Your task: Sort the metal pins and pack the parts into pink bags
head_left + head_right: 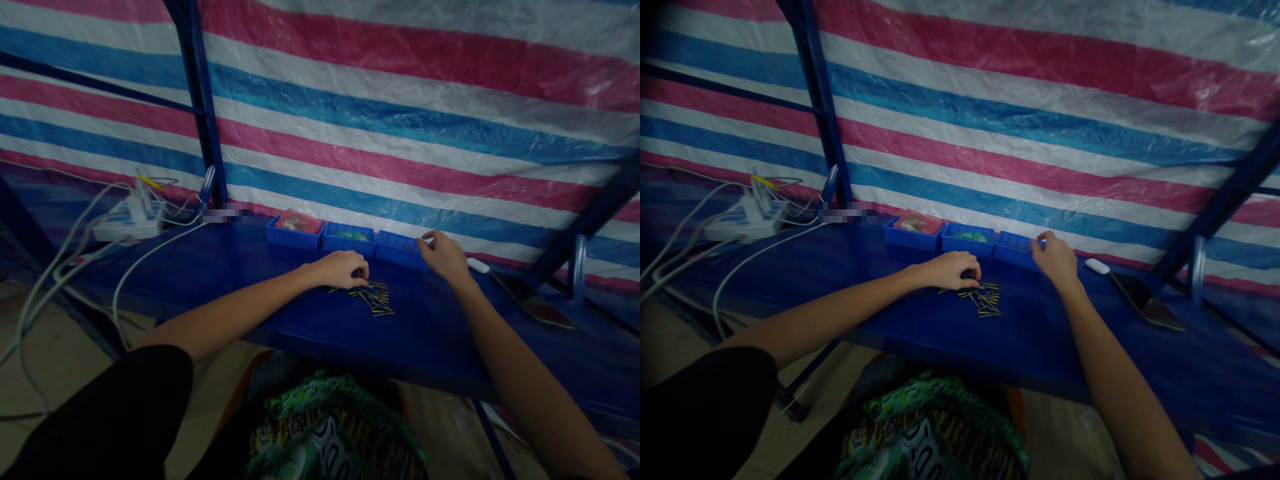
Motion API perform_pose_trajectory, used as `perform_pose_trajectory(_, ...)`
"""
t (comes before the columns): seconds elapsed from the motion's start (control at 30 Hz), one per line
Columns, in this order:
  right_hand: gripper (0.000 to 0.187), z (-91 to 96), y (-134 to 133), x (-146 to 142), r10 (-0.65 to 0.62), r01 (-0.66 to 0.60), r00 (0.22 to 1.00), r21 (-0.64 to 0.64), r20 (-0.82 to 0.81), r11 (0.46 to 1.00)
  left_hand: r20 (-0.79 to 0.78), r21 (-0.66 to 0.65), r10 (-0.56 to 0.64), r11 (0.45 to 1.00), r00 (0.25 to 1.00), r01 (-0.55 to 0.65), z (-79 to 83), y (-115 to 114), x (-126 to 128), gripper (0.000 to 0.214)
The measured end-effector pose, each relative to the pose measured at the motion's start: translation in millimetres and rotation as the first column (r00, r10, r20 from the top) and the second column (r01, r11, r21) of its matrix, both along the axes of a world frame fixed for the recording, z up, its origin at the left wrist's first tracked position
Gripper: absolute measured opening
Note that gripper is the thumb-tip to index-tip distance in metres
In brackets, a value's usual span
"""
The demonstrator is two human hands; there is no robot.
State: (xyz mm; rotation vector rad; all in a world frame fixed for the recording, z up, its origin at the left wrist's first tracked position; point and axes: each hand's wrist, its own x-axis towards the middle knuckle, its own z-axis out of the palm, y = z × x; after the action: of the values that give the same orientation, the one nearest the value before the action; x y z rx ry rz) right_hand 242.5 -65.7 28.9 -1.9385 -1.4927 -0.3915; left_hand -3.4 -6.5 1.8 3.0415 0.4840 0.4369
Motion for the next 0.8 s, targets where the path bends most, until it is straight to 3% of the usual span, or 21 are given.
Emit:
perform_pose_trajectory(0.1, 0.025, -8.3, 2.6, -10.6, 0.073, -0.064, 0.996, -0.176, 0.047, 0.982, -0.023, 0.008, -0.015, 1.0, 1.0, 0.015, -0.8, 0.7, 0.8, 0.016)
perform_pose_trajectory(0.2, 0.025, -13.3, -0.2, -40.8, 0.216, -0.198, 0.975, -0.217, 0.061, 0.956, -0.031, 0.023, -0.035, 0.999, 0.999, 0.036, -2.3, 1.8, 2.1, 0.014)
perform_pose_trajectory(0.3, 0.023, -16.6, -5.1, -69.0, 0.39, -0.362, 0.919, -0.265, 0.06, 0.894, -0.039, 0.04, -0.035, 0.999, 0.999, 0.036, -4.9, 4.1, 3.1, 0.014)
perform_pose_trajectory(0.4, 0.023, -19.4, -7.2, -79.7, 0.496, -0.463, 0.866, -0.269, 0.066, 0.844, -0.031, 0.062, 0.004, 0.998, 0.999, -0.002, -8.3, 7.4, 3.7, 0.015)
perform_pose_trajectory(0.53, 0.022, -20.8, -5.7, -74.3, 0.534, -0.508, 0.843, -0.243, 0.056, 0.827, 0.07, 0.054, 0.059, 0.997, 0.996, -0.063, -10.4, 11.6, 3.4, 0.016)
perform_pose_trajectory(0.8, 0.016, -20.8, -5.8, -73.3, 0.554, -0.528, 0.829, -0.218, 0.078, 0.821, 0.326, -0.015, 0.045, 0.999, 0.944, -0.043, -2.9, 15.2, 2.0, 0.012)
